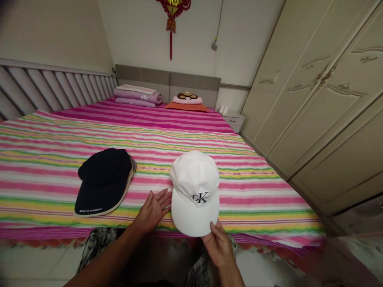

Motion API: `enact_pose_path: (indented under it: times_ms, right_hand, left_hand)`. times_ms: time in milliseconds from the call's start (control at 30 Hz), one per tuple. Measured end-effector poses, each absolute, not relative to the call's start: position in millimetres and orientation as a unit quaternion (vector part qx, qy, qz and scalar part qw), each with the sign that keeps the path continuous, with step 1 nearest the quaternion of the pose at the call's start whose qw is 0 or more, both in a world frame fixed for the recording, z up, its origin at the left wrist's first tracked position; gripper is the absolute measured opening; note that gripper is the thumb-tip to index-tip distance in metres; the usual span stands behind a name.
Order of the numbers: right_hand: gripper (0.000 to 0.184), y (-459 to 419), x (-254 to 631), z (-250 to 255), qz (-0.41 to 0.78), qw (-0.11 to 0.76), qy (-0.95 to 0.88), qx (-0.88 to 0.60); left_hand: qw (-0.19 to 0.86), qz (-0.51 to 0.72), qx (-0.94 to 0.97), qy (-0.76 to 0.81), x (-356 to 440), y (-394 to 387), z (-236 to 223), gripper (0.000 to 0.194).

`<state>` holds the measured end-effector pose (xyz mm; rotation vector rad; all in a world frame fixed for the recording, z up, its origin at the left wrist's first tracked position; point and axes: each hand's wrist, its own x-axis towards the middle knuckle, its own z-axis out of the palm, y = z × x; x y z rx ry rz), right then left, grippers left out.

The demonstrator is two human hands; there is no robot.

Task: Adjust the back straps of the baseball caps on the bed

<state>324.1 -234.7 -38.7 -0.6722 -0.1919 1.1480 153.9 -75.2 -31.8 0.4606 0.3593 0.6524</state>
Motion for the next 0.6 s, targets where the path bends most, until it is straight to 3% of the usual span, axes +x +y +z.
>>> enact_pose_path:
  times_ms: [300, 600]
  right_hand:
    - [0.031, -227, 446, -24, 0.388, 0.827, -0.069, -0.402]
    - [0.027, -224, 504, -24, 0.341, 0.812, -0.044, -0.472]
  left_hand:
    - [0.879, 0.308, 0.288, 0.22, 152, -76, -54, 0.029]
    - [0.871, 0.323, 0.306, 0.209, 152, -78, -59, 0.025]
